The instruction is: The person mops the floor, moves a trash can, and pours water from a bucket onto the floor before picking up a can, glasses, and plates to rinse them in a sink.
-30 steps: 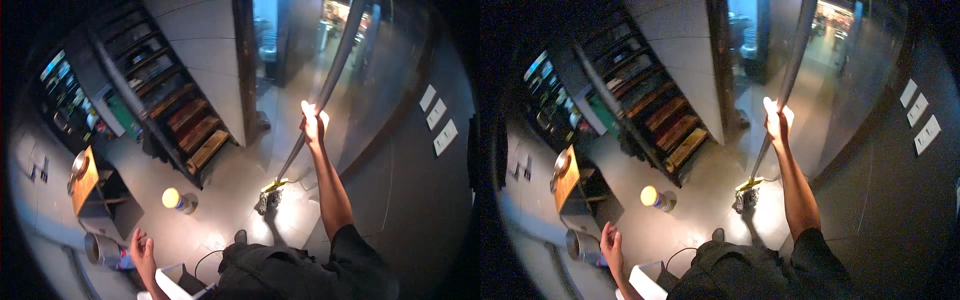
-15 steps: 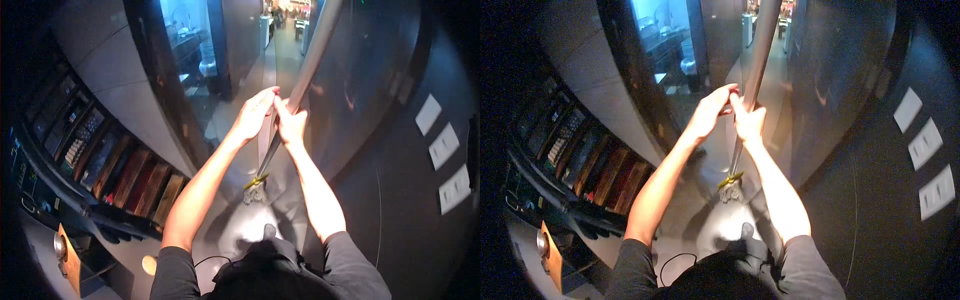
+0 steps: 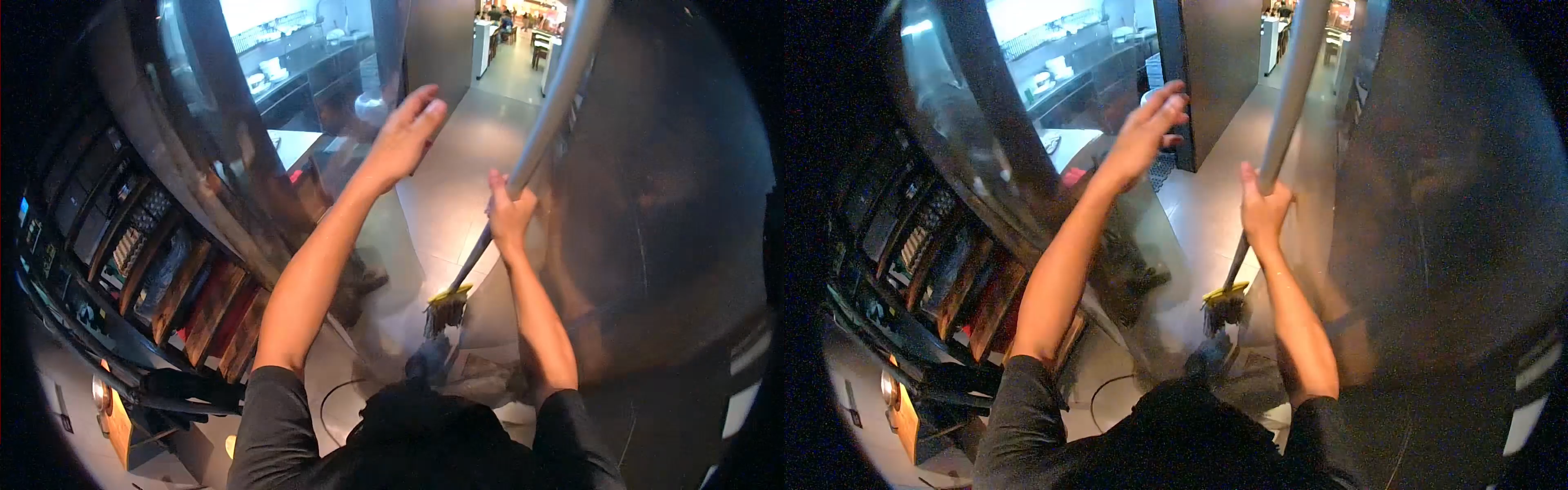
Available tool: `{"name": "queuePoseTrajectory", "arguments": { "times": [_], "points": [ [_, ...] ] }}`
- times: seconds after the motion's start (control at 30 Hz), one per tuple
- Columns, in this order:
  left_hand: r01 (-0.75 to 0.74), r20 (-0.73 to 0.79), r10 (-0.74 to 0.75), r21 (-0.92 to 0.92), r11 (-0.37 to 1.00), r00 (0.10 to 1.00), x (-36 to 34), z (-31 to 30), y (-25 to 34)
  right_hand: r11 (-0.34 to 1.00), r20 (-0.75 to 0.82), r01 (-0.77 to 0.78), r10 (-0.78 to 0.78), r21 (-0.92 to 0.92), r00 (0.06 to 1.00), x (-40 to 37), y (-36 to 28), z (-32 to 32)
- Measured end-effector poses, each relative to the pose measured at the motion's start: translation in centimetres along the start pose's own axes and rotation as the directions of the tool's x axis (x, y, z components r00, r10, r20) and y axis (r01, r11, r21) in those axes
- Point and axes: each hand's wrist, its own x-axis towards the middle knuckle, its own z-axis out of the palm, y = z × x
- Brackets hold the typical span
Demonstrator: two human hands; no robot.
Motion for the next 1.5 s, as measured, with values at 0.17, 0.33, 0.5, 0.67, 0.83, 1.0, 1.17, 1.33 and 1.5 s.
{"name": "queuePoseTrajectory", "arguments": {
  "times": [0.17, 0.33, 0.5, 0.67, 0.83, 1.0, 1.17, 1.33, 1.5],
  "points": [
    [-0.103, -0.09, 0.089, -0.166, 0.981, 0.992, 7.4, -5.7, -1.7, 0.996, -0.043, 0.026, -0.022, 0.088, 0.999, 8.0, 2.9, 2.0],
    [-0.272, -0.179, 0.231, -0.257, 0.927, 0.956, 13.5, -14.8, -2.1, 0.988, -0.018, 0.114, -0.113, 0.101, 0.993, 15.4, 6.5, 2.0],
    [-0.458, -0.208, 0.435, -0.072, 0.886, 0.876, 17.7, -25.3, -1.6, 0.976, 0.152, 0.182, -0.199, 0.119, 0.968, 25.7, 14.0, 3.8],
    [-0.421, -0.289, 0.461, 0.191, 0.887, 0.839, 15.8, -29.5, 1.6, 0.968, 0.157, 0.238, -0.248, 0.082, 0.956, 35.9, 22.6, 6.0],
    [-0.365, -0.529, 0.437, 0.24, 0.899, 0.728, 13.9, -23.3, 2.6, 0.966, 0.133, 0.251, -0.257, 0.065, 0.957, 48.4, 27.7, 13.8],
    [-0.164, -0.553, 0.336, 0.338, 0.927, 0.762, 8.0, -26.1, -1.1, 0.957, 0.158, 0.2, -0.235, 0.208, 0.959, 56.8, 30.9, 22.9],
    [0.07, -0.73, 0.398, 0.518, 0.853, 0.556, 12.5, -23.6, -13.7, 0.953, 0.187, 0.103, -0.161, 0.286, 0.969, 64.9, 34.4, 35.7],
    [0.213, -0.885, 0.248, 0.35, 0.912, 0.393, 25.0, -28.4, -24.7, 0.946, 0.156, -0.044, -0.007, 0.32, 0.988, 67.6, 34.5, 42.9],
    [0.175, -0.867, 0.067, 0.175, 0.969, 0.494, 35.5, -31.5, -33.1, 0.9, 0.226, -0.135, 0.042, 0.415, 0.973, 70.6, 37.3, 51.5]
  ]
}}
